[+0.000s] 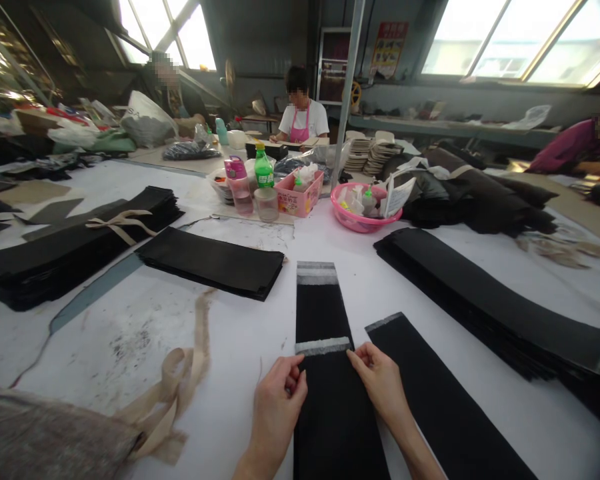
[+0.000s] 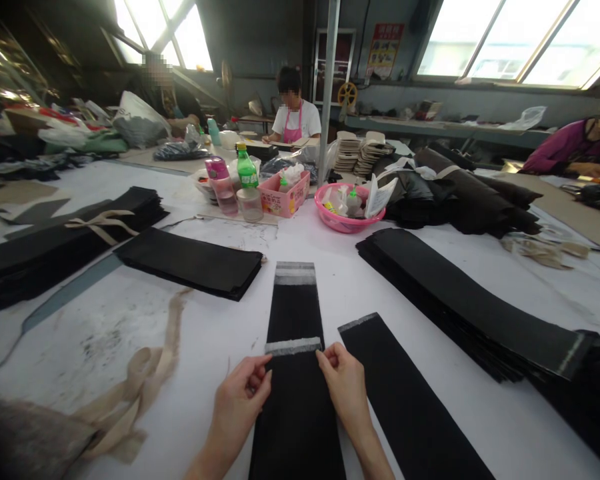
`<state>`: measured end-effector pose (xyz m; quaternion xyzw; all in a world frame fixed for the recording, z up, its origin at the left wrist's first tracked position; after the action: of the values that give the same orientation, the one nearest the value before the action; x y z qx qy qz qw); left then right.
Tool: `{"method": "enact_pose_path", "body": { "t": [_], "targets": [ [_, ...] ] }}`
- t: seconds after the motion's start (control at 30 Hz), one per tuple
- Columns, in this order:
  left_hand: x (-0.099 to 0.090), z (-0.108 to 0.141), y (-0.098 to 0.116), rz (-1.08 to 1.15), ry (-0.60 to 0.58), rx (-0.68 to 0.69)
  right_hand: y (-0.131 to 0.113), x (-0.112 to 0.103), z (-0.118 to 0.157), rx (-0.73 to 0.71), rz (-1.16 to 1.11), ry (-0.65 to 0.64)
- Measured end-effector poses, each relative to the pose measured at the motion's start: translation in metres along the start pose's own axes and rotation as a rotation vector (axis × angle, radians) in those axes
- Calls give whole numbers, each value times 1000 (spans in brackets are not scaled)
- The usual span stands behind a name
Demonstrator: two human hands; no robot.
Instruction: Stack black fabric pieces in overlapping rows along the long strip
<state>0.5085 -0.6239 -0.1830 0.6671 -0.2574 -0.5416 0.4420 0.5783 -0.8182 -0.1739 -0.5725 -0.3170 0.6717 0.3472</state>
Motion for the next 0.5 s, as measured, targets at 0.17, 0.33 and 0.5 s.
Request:
{"method": "enact_pose_path", "body": {
  "t": [0.17, 0.33, 0.5],
  "targets": [
    [-3, 2, 4, 100, -37, -70, 1, 0, 0, -12, -6, 3],
    [-3, 3, 4, 140, -35, -56, 1, 0, -1, -20, -35, -3],
    [-1, 3, 3, 148, -17, -65, -2, -1, -1, -18, 0, 8]
  ]
}}
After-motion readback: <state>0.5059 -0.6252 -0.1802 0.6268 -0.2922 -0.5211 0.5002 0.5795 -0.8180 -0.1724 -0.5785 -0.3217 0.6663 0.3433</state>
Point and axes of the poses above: each hand's wrist, its own z-axis away from the middle knuckle, its own x-axis out of the palm, y = z × x, the point moved 2 cm from there along -z, towards the middle knuckle, and after that the axes turned 1 degree about y, right-handed, at the moved point
